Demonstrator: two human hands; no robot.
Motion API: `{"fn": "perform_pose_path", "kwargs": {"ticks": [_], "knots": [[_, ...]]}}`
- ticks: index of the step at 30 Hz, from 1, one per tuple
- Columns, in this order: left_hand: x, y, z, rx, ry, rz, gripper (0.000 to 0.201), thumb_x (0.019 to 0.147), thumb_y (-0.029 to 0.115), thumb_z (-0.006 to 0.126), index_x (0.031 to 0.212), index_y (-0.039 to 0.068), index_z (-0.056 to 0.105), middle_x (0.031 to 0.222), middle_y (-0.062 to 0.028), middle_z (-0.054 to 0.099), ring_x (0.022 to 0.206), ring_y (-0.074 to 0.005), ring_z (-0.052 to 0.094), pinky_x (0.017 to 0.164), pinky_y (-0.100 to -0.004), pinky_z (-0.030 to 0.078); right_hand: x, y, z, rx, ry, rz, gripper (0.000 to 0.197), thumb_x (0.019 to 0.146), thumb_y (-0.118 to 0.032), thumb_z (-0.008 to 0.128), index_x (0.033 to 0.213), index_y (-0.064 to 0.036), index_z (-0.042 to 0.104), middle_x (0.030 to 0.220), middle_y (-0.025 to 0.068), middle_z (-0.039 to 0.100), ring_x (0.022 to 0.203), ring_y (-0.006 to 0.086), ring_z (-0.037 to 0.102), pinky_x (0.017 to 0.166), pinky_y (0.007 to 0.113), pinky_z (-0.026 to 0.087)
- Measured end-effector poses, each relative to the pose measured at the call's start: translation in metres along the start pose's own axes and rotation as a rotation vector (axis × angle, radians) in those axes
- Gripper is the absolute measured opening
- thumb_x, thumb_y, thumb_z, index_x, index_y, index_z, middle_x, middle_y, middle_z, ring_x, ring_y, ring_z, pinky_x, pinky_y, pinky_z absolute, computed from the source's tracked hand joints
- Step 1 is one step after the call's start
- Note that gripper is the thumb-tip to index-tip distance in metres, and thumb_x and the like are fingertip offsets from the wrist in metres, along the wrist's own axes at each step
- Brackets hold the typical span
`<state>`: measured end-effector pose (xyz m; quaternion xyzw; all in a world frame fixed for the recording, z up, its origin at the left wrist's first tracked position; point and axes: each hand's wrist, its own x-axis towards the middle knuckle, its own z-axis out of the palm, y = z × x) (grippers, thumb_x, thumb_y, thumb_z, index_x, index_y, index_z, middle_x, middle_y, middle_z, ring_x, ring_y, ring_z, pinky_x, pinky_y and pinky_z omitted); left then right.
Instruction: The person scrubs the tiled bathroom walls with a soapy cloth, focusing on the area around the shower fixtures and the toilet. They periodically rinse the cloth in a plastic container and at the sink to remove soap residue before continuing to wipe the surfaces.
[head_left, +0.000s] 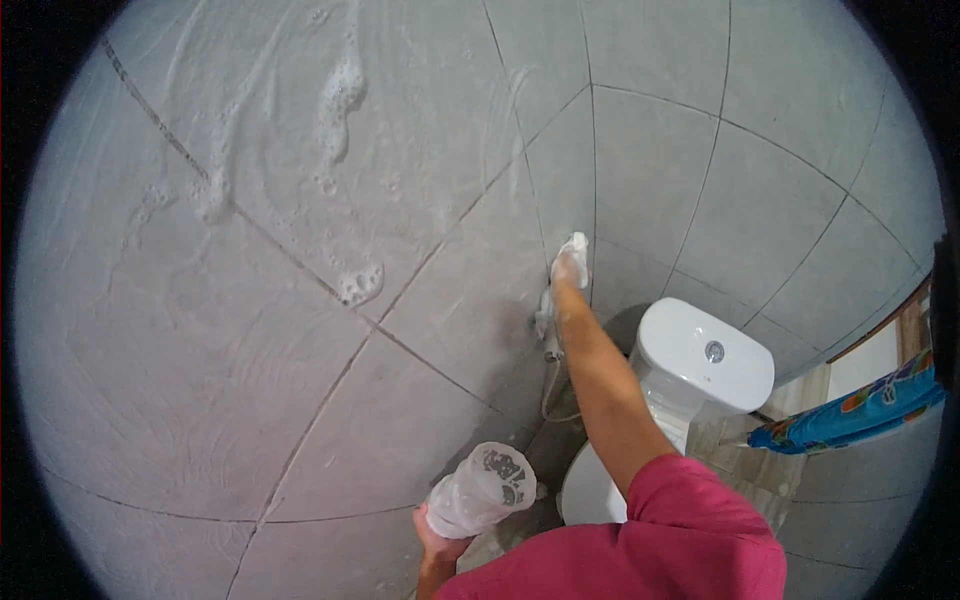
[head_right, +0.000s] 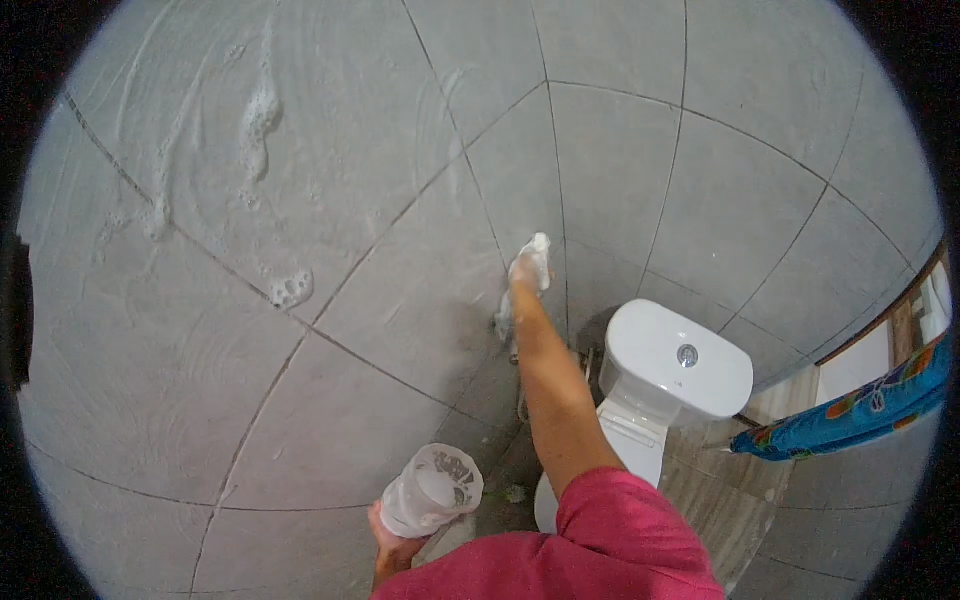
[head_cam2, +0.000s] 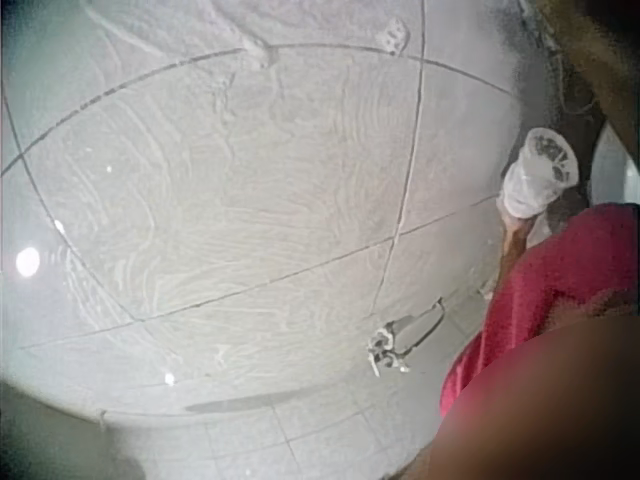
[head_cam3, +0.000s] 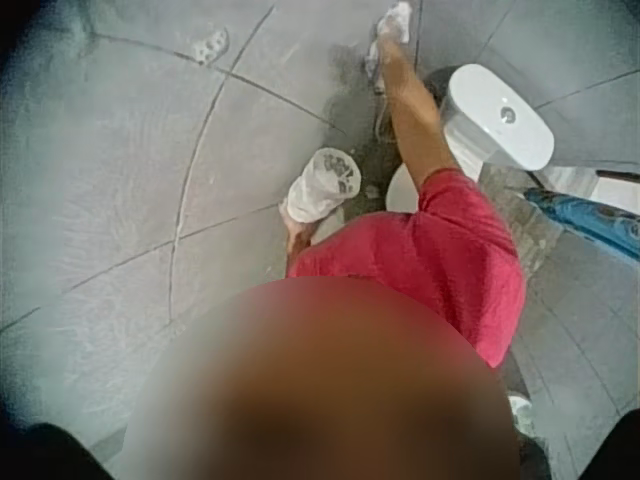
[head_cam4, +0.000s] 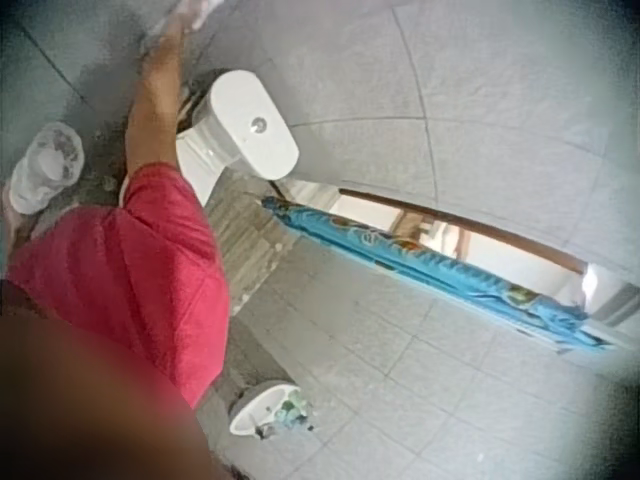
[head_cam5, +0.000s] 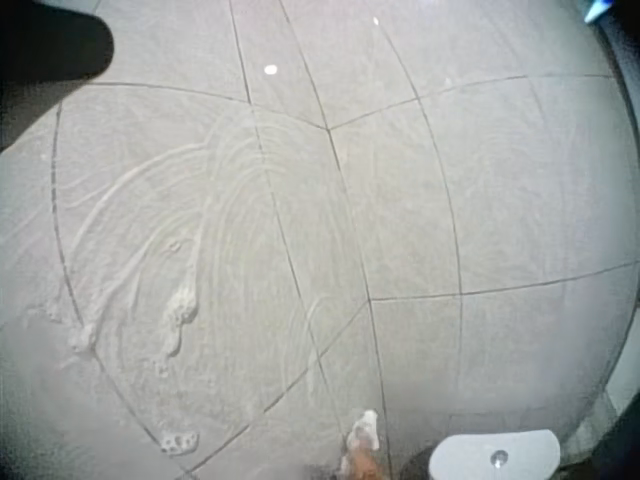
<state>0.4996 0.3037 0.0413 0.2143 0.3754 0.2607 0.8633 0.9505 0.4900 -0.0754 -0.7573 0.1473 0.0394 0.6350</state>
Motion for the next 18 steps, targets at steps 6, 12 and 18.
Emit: {"fn": "perform_pose_path", "kwargs": {"ticks": [6, 12, 18], "knots": [[-0.015, -0.016, -0.021, -0.103, 0.065, -0.001, 0.066, 0.075, 0.047, 0.025, 0.122, 0.005, 0.042, 0.122, -0.0122, 0.047, 0.112, -0.0321, 0.045, 0.092, -0.0479, 0.034, -0.063, 0.006, -0.067, -0.252, -0.404, 0.064, 0.050, 0.086, -0.043, 0.034, 0.108, 0.0001, 0.048, 0.110, 0.0168, 0.050, 0.102, 0.0297, 0.049, 0.086, 0.037, 0.038], [-0.021, 0.003, -0.003, -0.084, 0.029, -0.036, 0.061, 0.076, 0.044, 0.027, 0.120, 0.006, 0.045, 0.120, -0.0121, 0.048, 0.109, -0.0331, 0.046, 0.090, -0.0485, 0.036, -0.157, 0.034, -0.083, 0.004, -0.335, -0.099, 0.039, 0.087, -0.031, 0.039, 0.108, 0.0003, 0.045, 0.099, 0.0160, 0.051, 0.096, 0.0295, 0.049, 0.082, 0.038, 0.037], [-0.014, 0.005, 0.004, -0.095, 0.095, -0.026, 0.057, 0.076, 0.042, 0.031, 0.119, 0.008, 0.046, 0.118, -0.0127, 0.049, 0.107, -0.0322, 0.048, 0.087, -0.0476, 0.039, -0.165, -0.119, -0.112, 0.447, -0.452, -0.179, 0.041, 0.086, -0.030, 0.046, 0.115, -0.0011, 0.043, 0.103, 0.0141, 0.049, 0.095, 0.0239, 0.049, 0.082, 0.035, 0.039]]}}
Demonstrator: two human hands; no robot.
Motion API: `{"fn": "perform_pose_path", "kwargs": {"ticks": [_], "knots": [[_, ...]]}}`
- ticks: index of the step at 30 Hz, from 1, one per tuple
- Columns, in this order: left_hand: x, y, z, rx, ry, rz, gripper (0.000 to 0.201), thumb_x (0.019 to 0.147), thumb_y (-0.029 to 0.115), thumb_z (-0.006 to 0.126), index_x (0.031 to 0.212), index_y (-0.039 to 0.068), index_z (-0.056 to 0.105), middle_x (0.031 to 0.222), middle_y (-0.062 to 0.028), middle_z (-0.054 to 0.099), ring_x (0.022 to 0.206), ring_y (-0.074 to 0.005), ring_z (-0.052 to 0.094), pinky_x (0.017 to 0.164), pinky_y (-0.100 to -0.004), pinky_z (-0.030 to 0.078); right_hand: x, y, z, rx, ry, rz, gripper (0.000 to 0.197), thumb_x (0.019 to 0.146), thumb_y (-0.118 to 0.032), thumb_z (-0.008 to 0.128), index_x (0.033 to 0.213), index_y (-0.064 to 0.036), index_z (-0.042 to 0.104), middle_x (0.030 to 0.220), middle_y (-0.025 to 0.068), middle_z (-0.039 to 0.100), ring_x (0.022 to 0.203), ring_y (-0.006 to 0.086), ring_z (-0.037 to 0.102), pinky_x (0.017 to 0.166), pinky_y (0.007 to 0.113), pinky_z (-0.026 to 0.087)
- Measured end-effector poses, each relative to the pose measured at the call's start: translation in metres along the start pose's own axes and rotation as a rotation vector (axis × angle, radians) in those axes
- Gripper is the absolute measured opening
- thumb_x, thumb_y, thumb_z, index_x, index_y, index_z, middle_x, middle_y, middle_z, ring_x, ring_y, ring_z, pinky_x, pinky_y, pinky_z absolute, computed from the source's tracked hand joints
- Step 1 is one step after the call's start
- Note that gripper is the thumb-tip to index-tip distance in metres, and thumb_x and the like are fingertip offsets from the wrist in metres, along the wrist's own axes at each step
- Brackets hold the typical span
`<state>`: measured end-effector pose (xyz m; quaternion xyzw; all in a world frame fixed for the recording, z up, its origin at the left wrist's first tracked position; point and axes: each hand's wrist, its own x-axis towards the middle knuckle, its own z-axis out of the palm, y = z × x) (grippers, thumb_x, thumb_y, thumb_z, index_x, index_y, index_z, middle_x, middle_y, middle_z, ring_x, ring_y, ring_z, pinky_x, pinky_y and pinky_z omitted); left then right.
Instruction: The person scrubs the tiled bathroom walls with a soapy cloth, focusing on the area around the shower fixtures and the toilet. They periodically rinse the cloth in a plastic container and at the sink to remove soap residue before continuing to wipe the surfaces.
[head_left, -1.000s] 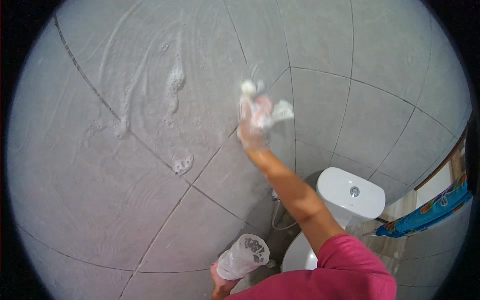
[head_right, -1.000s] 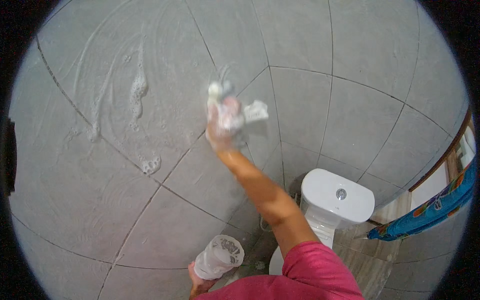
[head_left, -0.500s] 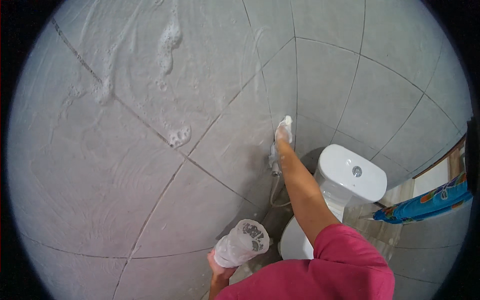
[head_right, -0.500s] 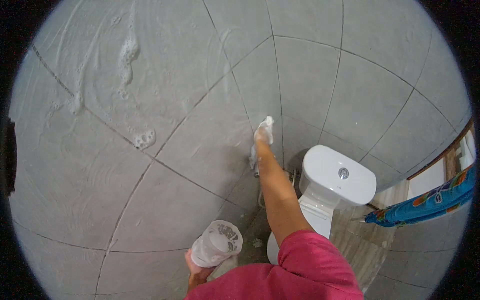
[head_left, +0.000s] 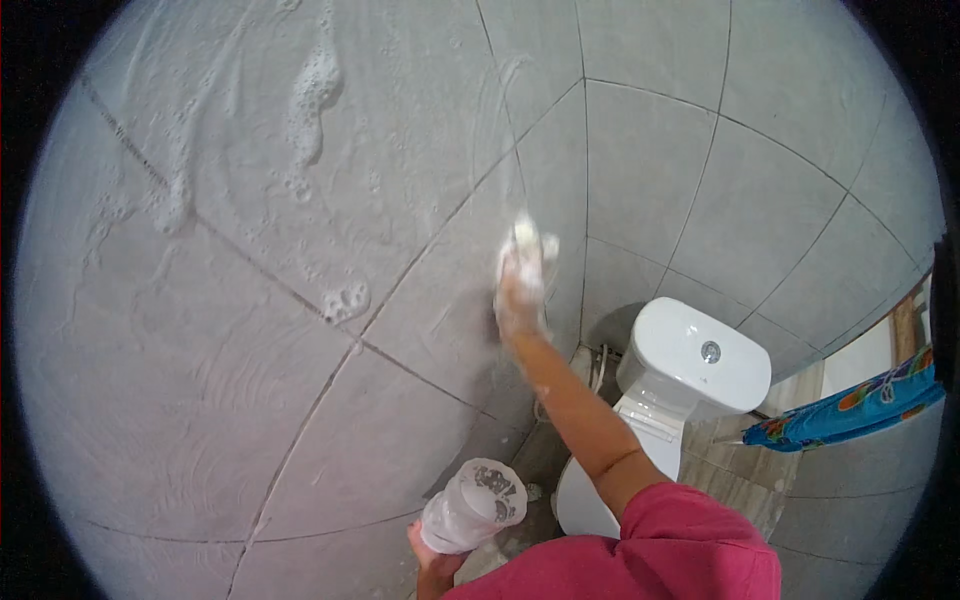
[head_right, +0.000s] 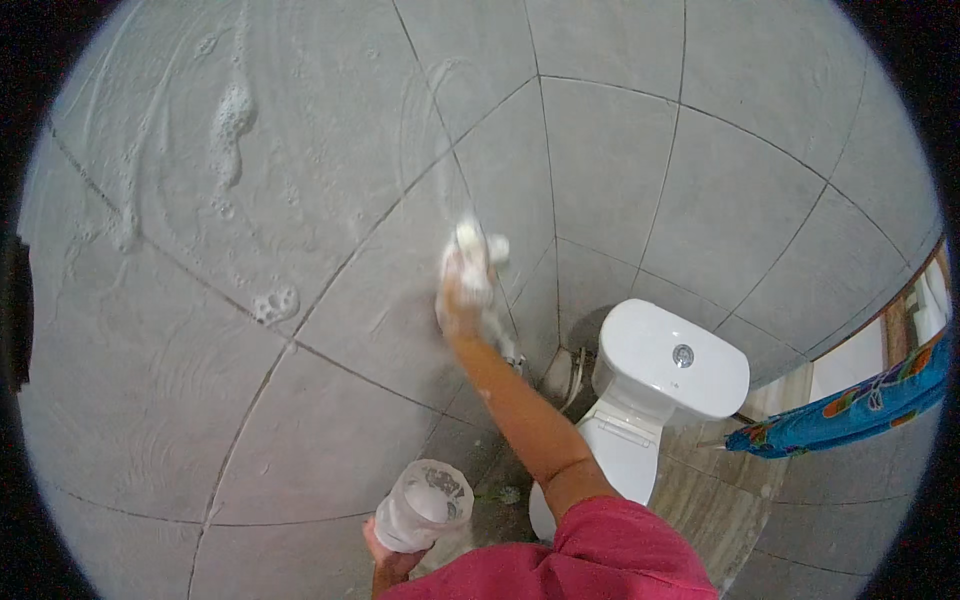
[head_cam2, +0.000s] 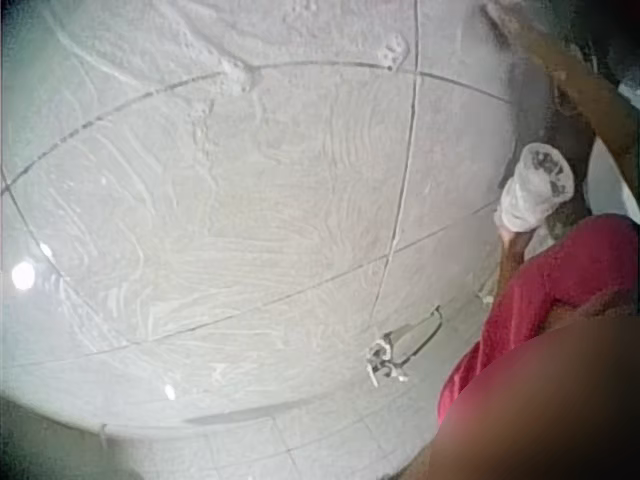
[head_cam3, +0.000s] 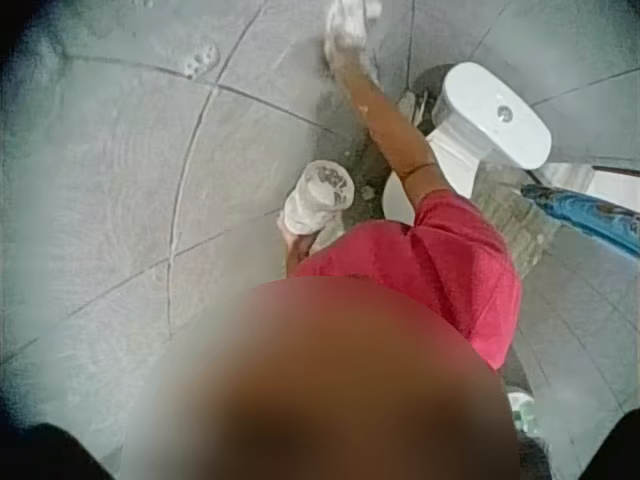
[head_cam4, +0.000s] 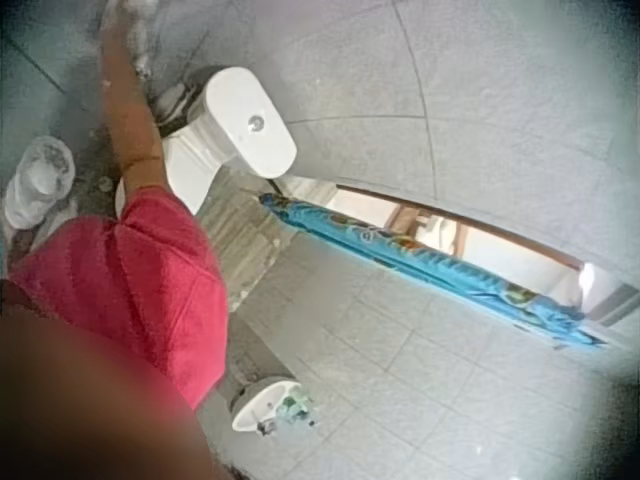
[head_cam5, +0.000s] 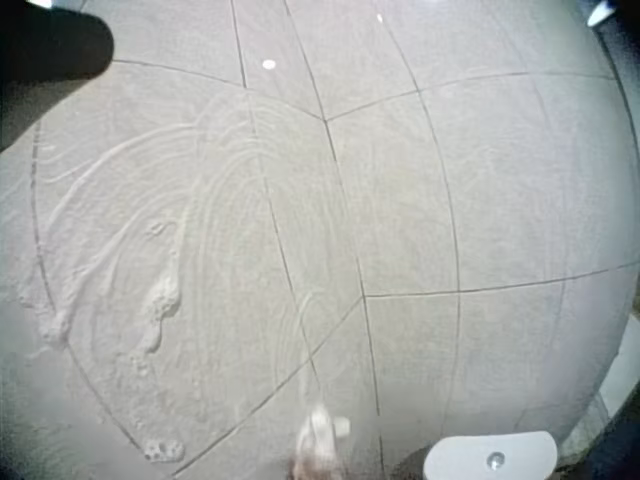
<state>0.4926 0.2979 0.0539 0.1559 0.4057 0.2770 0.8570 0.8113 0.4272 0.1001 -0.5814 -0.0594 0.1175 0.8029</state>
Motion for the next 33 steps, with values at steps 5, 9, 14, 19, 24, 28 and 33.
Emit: {"fn": "perform_pose_path", "kwargs": {"ticks": [5, 9, 14, 19, 24, 28, 33], "knots": [[0.017, -0.006, -0.017, -0.007, -0.005, -0.014, 0.060, 0.075, 0.045, 0.028, 0.122, 0.010, 0.043, 0.121, -0.0121, 0.046, 0.109, -0.0328, 0.045, 0.088, -0.0493, 0.037, 0.118, -0.072, 0.039, -0.368, 0.148, -0.621, 0.039, 0.089, -0.025, 0.038, 0.119, -0.0005, 0.040, 0.113, 0.0162, 0.047, 0.109, 0.0284, 0.042, 0.095, 0.037, 0.030], [0.035, -0.017, -0.030, 0.001, -0.036, -0.021, 0.065, 0.075, 0.049, 0.025, 0.125, 0.011, 0.040, 0.124, -0.0116, 0.043, 0.112, -0.0331, 0.043, 0.090, -0.0501, 0.036, 0.215, -0.088, 0.025, -0.223, 0.112, -0.629, 0.043, 0.087, -0.029, 0.039, 0.120, -0.0015, 0.041, 0.114, 0.0179, 0.047, 0.109, 0.0317, 0.043, 0.092, 0.038, 0.032], [0.039, -0.030, -0.025, 0.097, -0.134, 0.012, 0.070, 0.074, 0.054, 0.022, 0.129, 0.013, 0.035, 0.128, -0.0111, 0.040, 0.115, -0.0335, 0.040, 0.091, -0.0511, 0.034, 0.243, 0.008, 0.005, -0.135, 0.235, -0.296, 0.049, 0.085, -0.037, 0.042, 0.120, -0.0025, 0.042, 0.116, 0.0178, 0.048, 0.109, 0.0309, 0.044, 0.092, 0.035, 0.033], [0.037, -0.034, -0.018, 0.222, -0.244, 0.077, 0.072, 0.075, 0.056, 0.026, 0.130, 0.011, 0.031, 0.129, -0.0130, 0.037, 0.116, -0.0328, 0.038, 0.091, -0.0521, 0.034, 0.177, 0.113, -0.037, 0.015, 0.200, 0.080, 0.060, 0.086, -0.044, 0.038, 0.129, -0.0042, 0.031, 0.122, 0.0129, 0.044, 0.113, 0.0205, 0.040, 0.096, 0.029, 0.028], [0.039, -0.031, -0.026, 0.103, -0.177, -0.029, 0.071, 0.076, 0.054, 0.026, 0.130, 0.009, 0.031, 0.130, -0.0141, 0.037, 0.116, -0.0331, 0.039, 0.091, -0.0522, 0.034, 0.145, 0.237, -0.073, -0.205, 0.284, 0.410, 0.040, 0.086, -0.040, 0.042, 0.113, -0.0106, 0.043, 0.094, 0.0083, 0.053, 0.089, 0.0198, 0.051, 0.076, 0.031, 0.040], [0.042, -0.034, -0.048, 0.048, -0.159, -0.038, 0.069, 0.077, 0.049, 0.024, 0.131, 0.007, 0.030, 0.130, -0.0149, 0.037, 0.115, -0.0352, 0.039, 0.092, -0.0522, 0.034, 0.095, 0.254, -0.098, -0.192, -0.161, 0.604, 0.035, 0.085, -0.036, 0.044, 0.108, -0.0090, 0.045, 0.088, 0.0071, 0.053, 0.084, 0.0201, 0.051, 0.070, 0.032, 0.040], [0.041, -0.039, -0.055, -0.168, -0.127, -0.124, 0.069, 0.077, 0.049, 0.021, 0.129, 0.005, 0.032, 0.127, -0.0157, 0.040, 0.113, -0.0359, 0.041, 0.092, -0.0516, 0.034, 0.063, 0.265, -0.106, -0.701, -0.285, 0.150, 0.031, 0.081, -0.023, 0.050, 0.108, -0.0084, 0.048, 0.091, 0.0096, 0.056, 0.084, 0.0249, 0.053, 0.074, 0.034, 0.042]]}}
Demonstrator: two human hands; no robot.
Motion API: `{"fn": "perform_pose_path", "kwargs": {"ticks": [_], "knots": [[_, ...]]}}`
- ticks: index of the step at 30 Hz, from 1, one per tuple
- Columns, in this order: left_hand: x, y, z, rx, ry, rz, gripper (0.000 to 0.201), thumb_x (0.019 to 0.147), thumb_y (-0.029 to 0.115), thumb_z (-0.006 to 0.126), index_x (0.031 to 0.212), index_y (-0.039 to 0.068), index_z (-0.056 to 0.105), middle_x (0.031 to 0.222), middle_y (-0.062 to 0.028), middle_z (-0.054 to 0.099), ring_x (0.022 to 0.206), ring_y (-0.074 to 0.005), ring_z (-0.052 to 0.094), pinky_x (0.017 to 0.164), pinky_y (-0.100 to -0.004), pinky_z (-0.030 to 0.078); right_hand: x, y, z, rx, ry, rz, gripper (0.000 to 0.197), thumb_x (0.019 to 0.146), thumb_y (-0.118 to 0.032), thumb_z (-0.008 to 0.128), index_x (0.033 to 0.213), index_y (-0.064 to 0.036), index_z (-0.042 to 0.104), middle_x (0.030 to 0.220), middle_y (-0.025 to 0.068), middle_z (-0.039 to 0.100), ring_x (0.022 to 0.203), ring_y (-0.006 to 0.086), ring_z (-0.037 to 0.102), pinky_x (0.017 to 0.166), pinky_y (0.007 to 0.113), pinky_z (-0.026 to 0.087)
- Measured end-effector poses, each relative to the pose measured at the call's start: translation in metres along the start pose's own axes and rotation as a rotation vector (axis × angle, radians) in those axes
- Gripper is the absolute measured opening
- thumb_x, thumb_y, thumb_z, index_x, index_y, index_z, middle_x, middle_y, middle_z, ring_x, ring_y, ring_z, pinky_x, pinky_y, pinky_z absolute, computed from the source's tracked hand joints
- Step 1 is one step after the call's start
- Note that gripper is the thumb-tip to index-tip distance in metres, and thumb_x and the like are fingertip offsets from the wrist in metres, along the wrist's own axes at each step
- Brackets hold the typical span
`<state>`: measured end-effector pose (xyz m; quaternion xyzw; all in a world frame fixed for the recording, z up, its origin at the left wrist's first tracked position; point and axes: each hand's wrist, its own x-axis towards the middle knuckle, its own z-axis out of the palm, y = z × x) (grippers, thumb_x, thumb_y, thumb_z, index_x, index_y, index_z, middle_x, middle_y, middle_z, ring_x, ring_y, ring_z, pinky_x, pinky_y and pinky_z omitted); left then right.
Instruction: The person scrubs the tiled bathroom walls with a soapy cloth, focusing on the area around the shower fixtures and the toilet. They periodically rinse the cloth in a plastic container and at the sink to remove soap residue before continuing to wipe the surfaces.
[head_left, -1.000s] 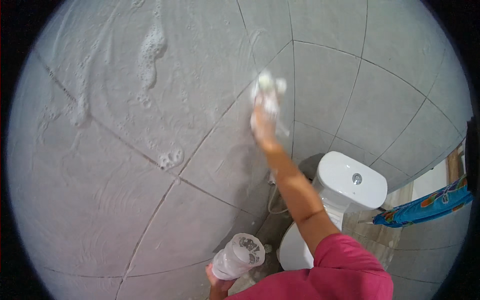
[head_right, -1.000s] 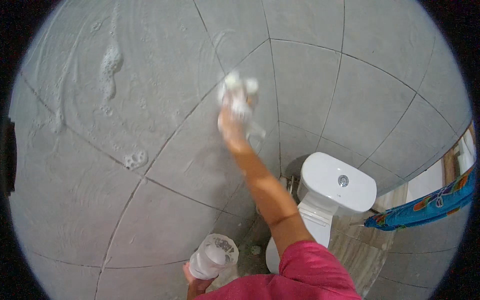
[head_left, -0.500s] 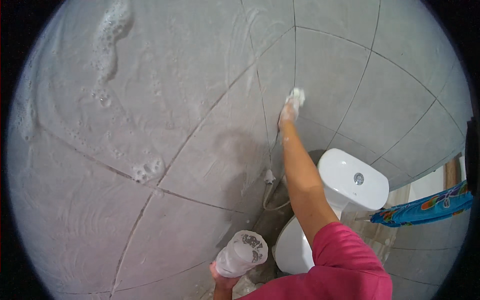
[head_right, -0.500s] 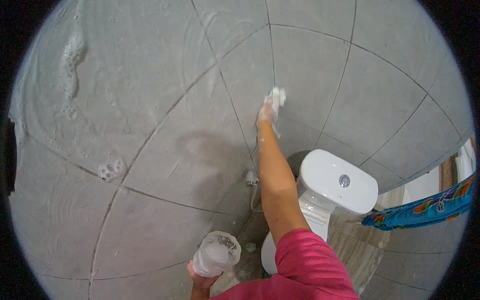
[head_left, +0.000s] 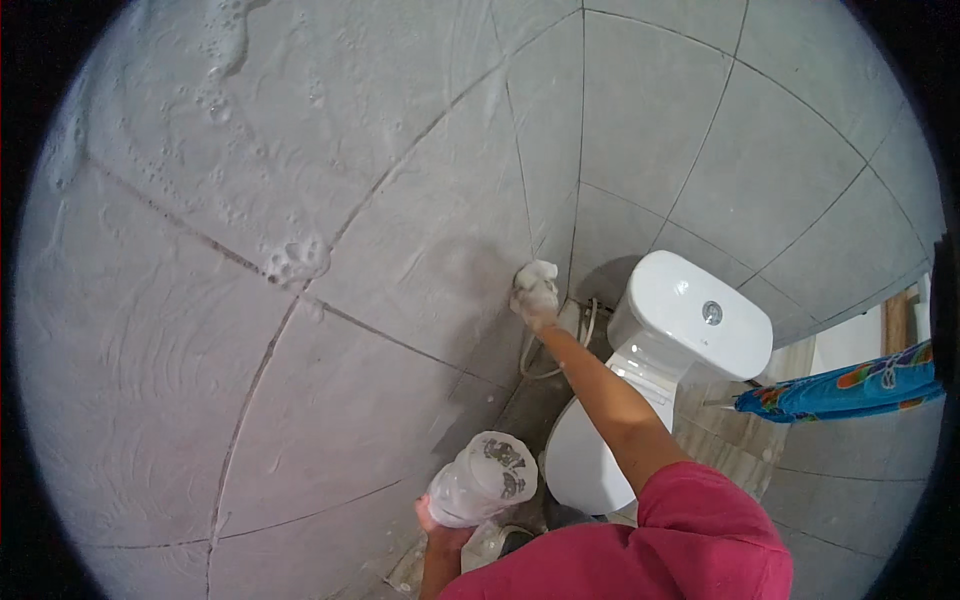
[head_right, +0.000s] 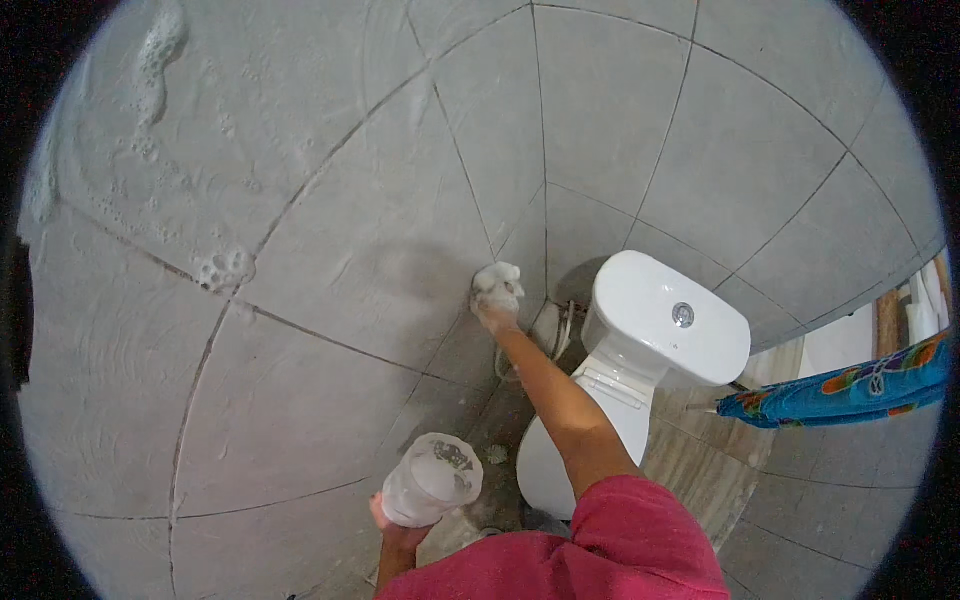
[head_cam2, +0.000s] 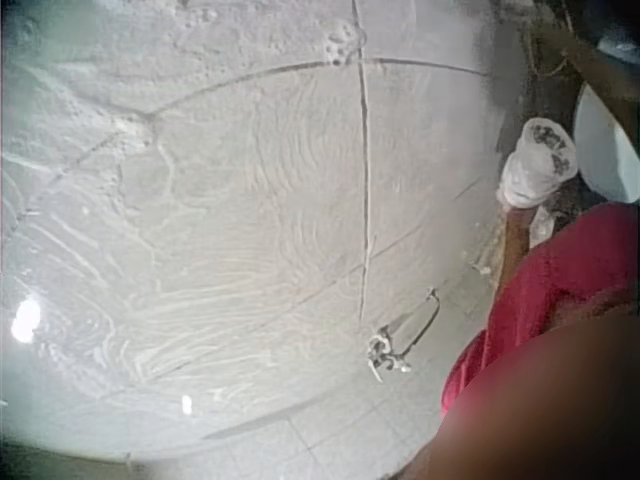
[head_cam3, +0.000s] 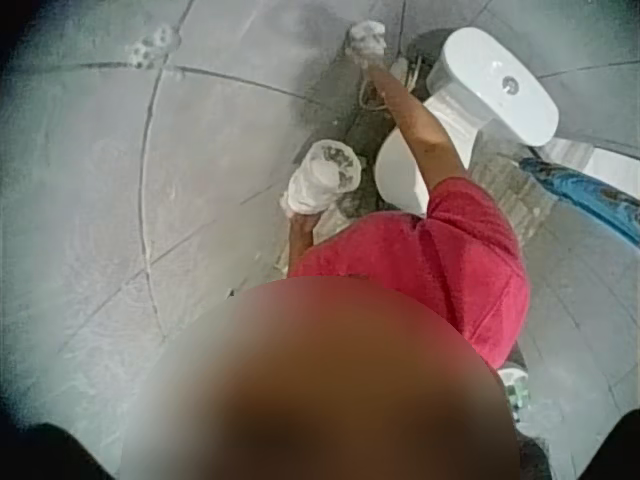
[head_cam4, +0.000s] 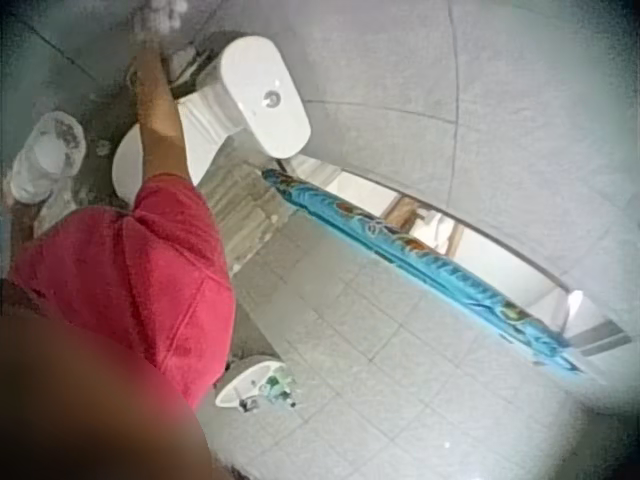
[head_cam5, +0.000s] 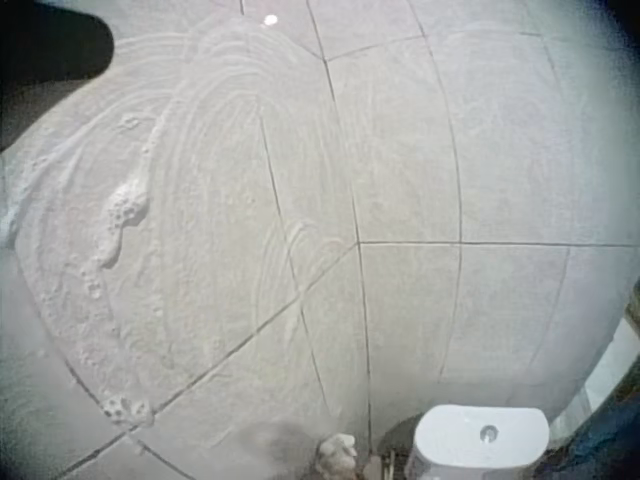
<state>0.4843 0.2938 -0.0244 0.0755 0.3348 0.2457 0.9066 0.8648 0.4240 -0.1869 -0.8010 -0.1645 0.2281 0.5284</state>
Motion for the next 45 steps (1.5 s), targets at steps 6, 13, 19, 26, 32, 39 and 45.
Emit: {"fn": "perform_pose_path", "kwargs": {"ticks": [6, 13, 19, 26, 32, 39, 45], "knots": [[-0.002, -0.003, -0.020, 0.124, 0.036, 0.066, 0.069, 0.077, 0.051, 0.021, 0.127, 0.006, 0.035, 0.127, -0.0143, 0.040, 0.113, -0.0356, 0.042, 0.091, -0.0517, 0.034, -0.004, -0.003, -0.011, -0.012, -0.066, 0.009, 0.026, 0.079, -0.027, 0.054, 0.093, -0.0050, 0.056, 0.080, 0.0060, 0.055, 0.071, 0.0184, 0.054, 0.066, 0.031, 0.043], [-0.003, -0.003, -0.027, 0.083, 0.024, -0.041, 0.071, 0.075, 0.051, 0.026, 0.128, 0.005, 0.034, 0.129, -0.0152, 0.038, 0.117, -0.0347, 0.038, 0.096, -0.0516, 0.029, -0.003, -0.032, -0.031, 0.433, -0.065, 0.563, 0.025, 0.081, -0.027, 0.051, 0.088, -0.0034, 0.054, 0.072, 0.0032, 0.052, 0.064, 0.0142, 0.050, 0.059, 0.029, 0.043], [-0.004, -0.005, -0.035, 0.051, 0.019, -0.017, 0.071, 0.075, 0.051, 0.026, 0.128, 0.005, 0.034, 0.128, -0.0147, 0.039, 0.116, -0.0340, 0.039, 0.096, -0.0508, 0.030, 0.002, -0.003, -0.031, 0.267, -0.119, 0.205, 0.022, 0.080, -0.018, 0.054, 0.097, -0.0041, 0.054, 0.084, 0.0049, 0.057, 0.075, 0.0142, 0.054, 0.063, 0.027, 0.044], [-0.004, -0.008, -0.052, -0.093, 0.013, 0.016, 0.070, 0.075, 0.051, 0.026, 0.127, 0.005, 0.035, 0.128, -0.0140, 0.040, 0.116, -0.0331, 0.040, 0.096, -0.0499, 0.030, -0.068, -0.018, -0.062, -0.001, -0.042, -0.320, 0.025, 0.075, -0.014, 0.061, 0.097, -0.0025, 0.055, 0.086, 0.0046, 0.058, 0.077, 0.0142, 0.055, 0.068, 0.028, 0.045], [0.002, -0.013, -0.064, 0.030, 0.115, 0.074, 0.070, 0.076, 0.052, 0.020, 0.128, 0.008, 0.035, 0.127, -0.0138, 0.040, 0.113, -0.0347, 0.041, 0.092, -0.0515, 0.033, -0.067, 0.051, -0.073, 0.481, 0.032, 0.207, 0.043, 0.075, -0.004, 0.055, 0.116, -0.0104, 0.044, 0.106, 0.0049, 0.052, 0.092, 0.0165, 0.052, 0.075, 0.029, 0.044], [0.002, -0.013, -0.060, 0.084, 0.089, 0.054, 0.070, 0.075, 0.051, 0.025, 0.127, 0.005, 0.035, 0.128, -0.0135, 0.040, 0.116, -0.0329, 0.040, 0.095, -0.0485, 0.031, -0.036, 0.049, -0.020, 0.053, 0.163, -0.290, 0.057, 0.072, -0.002, 0.050, 0.125, -0.0137, 0.034, 0.106, 0.0072, 0.046, 0.093, 0.0209, 0.050, 0.078, 0.030, 0.043], [0.001, -0.013, -0.073, 0.083, 0.064, -0.024, 0.071, 0.075, 0.050, 0.024, 0.127, 0.004, 0.035, 0.128, -0.0142, 0.040, 0.116, -0.0331, 0.040, 0.097, -0.0485, 0.030, 0.020, 0.129, 0.009, -0.083, 0.227, -0.090, 0.038, 0.073, -0.027, 0.053, 0.105, -0.0077, 0.046, 0.092, 0.0147, 0.052, 0.083, 0.0317, 0.051, 0.074, 0.036, 0.043]]}}
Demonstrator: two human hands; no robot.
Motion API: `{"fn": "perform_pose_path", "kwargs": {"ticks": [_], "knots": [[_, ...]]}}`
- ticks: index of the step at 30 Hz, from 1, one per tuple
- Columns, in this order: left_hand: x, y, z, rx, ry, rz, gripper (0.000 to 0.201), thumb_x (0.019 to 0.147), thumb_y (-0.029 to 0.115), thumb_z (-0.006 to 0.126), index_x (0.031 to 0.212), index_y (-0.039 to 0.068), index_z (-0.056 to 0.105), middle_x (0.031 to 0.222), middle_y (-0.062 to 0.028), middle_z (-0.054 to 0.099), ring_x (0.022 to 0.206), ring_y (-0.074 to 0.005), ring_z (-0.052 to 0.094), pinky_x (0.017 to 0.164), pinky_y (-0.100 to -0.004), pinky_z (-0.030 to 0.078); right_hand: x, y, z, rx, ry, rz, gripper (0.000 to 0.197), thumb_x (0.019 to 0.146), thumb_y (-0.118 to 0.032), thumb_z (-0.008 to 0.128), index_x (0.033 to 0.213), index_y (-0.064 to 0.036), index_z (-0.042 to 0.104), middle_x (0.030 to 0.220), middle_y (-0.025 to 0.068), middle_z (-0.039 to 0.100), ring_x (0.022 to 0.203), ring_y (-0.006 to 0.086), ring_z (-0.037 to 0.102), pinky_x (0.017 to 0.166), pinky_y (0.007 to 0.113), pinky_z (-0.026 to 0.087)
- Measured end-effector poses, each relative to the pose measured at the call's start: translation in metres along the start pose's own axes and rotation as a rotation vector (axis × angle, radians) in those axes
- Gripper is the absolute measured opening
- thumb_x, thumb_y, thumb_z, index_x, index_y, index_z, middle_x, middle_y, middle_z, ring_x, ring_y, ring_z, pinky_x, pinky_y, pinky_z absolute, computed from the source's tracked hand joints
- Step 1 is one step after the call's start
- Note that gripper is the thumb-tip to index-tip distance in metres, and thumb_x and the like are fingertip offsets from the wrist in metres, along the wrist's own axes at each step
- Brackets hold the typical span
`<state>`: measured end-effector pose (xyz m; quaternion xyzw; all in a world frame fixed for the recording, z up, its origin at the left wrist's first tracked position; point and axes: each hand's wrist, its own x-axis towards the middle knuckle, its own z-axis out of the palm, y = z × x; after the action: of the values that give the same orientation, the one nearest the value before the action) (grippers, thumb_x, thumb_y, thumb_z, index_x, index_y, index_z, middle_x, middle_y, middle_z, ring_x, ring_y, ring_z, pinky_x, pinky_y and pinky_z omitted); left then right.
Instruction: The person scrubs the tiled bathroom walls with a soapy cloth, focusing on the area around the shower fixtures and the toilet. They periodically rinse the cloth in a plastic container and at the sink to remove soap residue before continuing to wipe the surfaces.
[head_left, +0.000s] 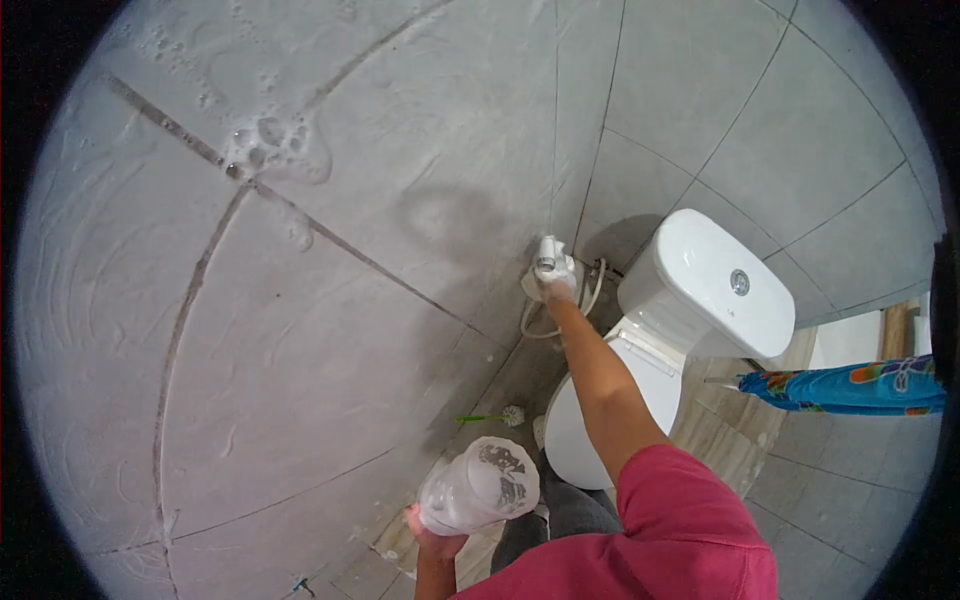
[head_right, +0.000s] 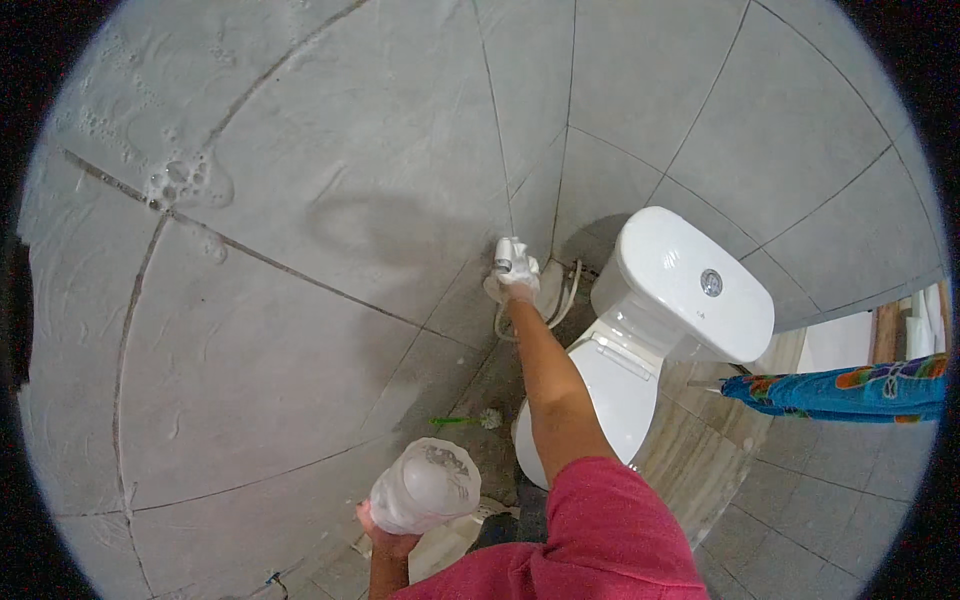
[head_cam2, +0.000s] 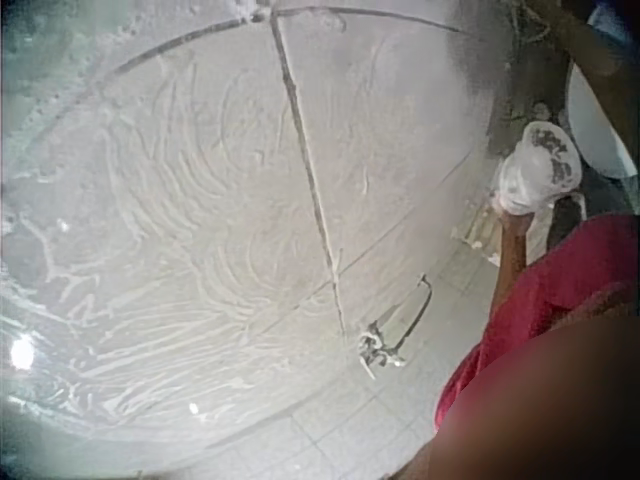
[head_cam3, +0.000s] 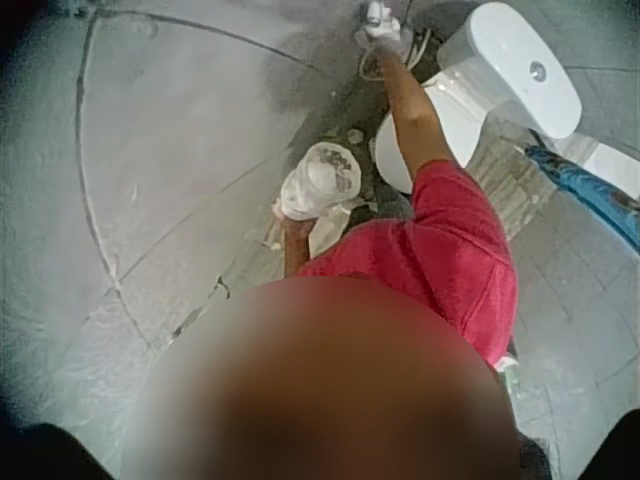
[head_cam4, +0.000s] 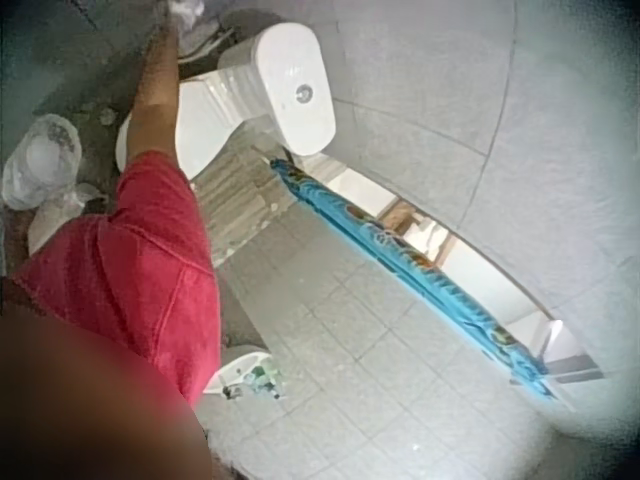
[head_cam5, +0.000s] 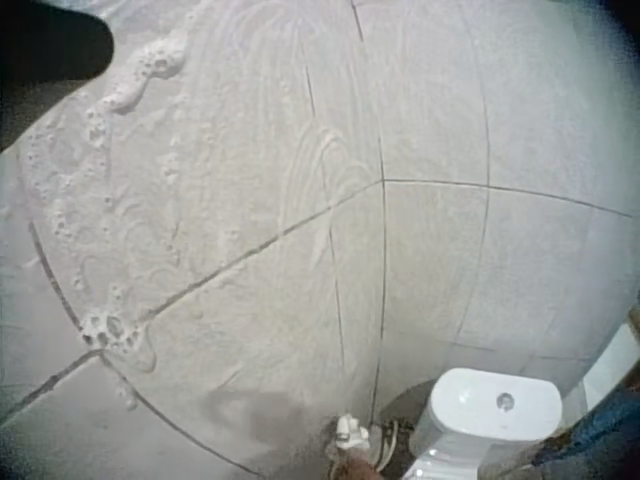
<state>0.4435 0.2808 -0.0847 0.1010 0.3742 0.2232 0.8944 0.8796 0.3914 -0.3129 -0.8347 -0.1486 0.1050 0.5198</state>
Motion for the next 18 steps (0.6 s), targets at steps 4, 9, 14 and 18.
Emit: {"fn": "perform_pose_path", "kwargs": {"ticks": [4, 9, 14, 18], "knots": [[-0.004, -0.003, 0.009, 0.000, 0.082, 0.039, 0.070, 0.075, 0.050, 0.023, 0.127, 0.006, 0.037, 0.126, -0.0133, 0.042, 0.114, -0.0335, 0.041, 0.094, -0.0496, 0.032, -0.019, -0.035, -0.004, -0.194, 0.108, -0.131, 0.039, 0.071, -0.031, 0.057, 0.101, -0.0072, 0.050, 0.091, 0.0144, 0.053, 0.079, 0.0308, 0.052, 0.071, 0.036, 0.043], [-0.005, -0.004, 0.011, 0.004, 0.058, 0.042, 0.069, 0.075, 0.050, 0.024, 0.127, 0.006, 0.036, 0.127, -0.0135, 0.042, 0.114, -0.0335, 0.041, 0.095, -0.0494, 0.032, -0.045, -0.103, -0.022, 0.053, 0.145, -0.134, 0.049, 0.070, -0.036, 0.059, 0.110, -0.0095, 0.050, 0.086, 0.0111, 0.057, 0.081, 0.0268, 0.054, 0.070, 0.036, 0.044], [-0.007, -0.003, 0.021, 0.080, 0.020, 0.065, 0.069, 0.074, 0.049, 0.024, 0.127, 0.006, 0.036, 0.127, -0.0137, 0.041, 0.115, -0.0335, 0.041, 0.095, -0.0488, 0.031, -0.031, -0.062, 0.011, -0.099, 0.269, -0.199, 0.062, 0.068, -0.039, 0.062, 0.120, -0.0107, 0.044, 0.097, 0.0123, 0.055, 0.090, 0.0272, 0.053, 0.076, 0.035, 0.044], [-0.008, 0.003, 0.023, 0.023, -0.014, 0.007, 0.071, 0.074, 0.050, 0.026, 0.128, 0.005, 0.034, 0.129, -0.0140, 0.039, 0.118, -0.0328, 0.038, 0.097, -0.0494, 0.029, -0.019, -0.044, 0.009, -0.361, 0.061, -0.137, 0.061, 0.069, -0.040, 0.060, 0.121, -0.0145, 0.044, 0.105, 0.0126, 0.053, 0.095, 0.0279, 0.052, 0.081, 0.033, 0.043]]}}
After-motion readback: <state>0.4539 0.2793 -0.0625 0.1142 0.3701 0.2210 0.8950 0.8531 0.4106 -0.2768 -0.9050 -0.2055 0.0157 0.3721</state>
